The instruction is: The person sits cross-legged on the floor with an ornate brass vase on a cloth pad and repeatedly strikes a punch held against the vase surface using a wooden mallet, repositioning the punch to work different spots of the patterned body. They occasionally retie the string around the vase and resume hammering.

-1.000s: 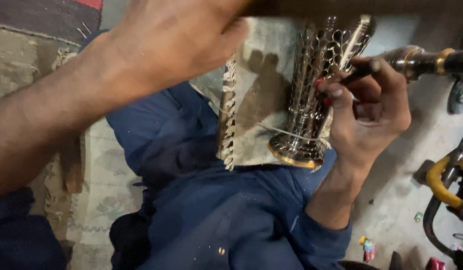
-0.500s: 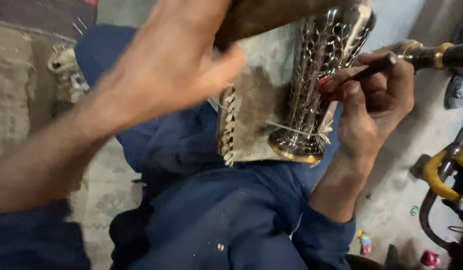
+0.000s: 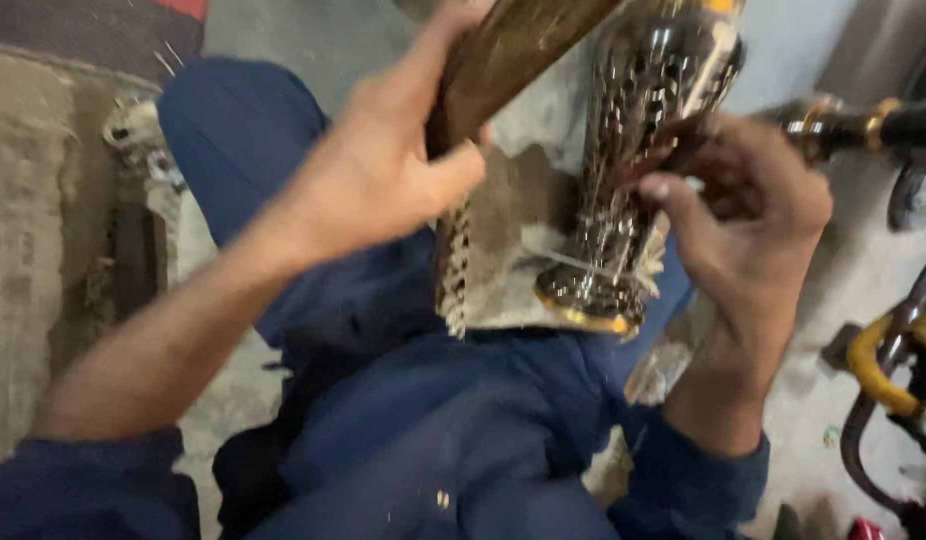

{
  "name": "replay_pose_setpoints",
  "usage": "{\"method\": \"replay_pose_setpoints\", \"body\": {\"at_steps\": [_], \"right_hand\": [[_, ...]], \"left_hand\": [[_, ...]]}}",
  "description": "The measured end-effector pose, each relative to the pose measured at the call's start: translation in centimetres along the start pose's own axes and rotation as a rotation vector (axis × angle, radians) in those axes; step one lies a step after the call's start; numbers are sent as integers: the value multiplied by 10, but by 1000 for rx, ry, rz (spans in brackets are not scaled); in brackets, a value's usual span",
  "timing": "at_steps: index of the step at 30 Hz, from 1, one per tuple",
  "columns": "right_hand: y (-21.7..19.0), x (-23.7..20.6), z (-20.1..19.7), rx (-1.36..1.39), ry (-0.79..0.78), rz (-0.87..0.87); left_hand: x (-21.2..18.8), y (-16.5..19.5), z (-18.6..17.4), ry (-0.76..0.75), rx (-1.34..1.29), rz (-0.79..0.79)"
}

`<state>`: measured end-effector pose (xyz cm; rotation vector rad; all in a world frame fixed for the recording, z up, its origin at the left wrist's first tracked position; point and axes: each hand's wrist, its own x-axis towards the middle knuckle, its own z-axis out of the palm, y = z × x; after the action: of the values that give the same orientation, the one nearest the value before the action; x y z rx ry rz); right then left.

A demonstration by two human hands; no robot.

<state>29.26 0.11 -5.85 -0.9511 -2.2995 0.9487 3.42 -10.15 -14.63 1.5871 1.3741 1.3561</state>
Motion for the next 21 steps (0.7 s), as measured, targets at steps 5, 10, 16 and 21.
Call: {"method": "replay_pose_setpoints", "body": {"at_steps": [5, 10, 16, 21], "right_hand": [[3, 2, 1, 183, -17, 17], [0, 6, -2, 82, -93, -47], [4, 6, 3, 166, -18, -32], [17, -10, 10, 179, 100, -60]], "left_hand": [[4, -1, -21, 27, 359, 257], [7, 0, -26, 75, 405, 273], [-4, 0, -25, 61, 779, 237], [-1, -1, -35, 9, 351, 201]]}}
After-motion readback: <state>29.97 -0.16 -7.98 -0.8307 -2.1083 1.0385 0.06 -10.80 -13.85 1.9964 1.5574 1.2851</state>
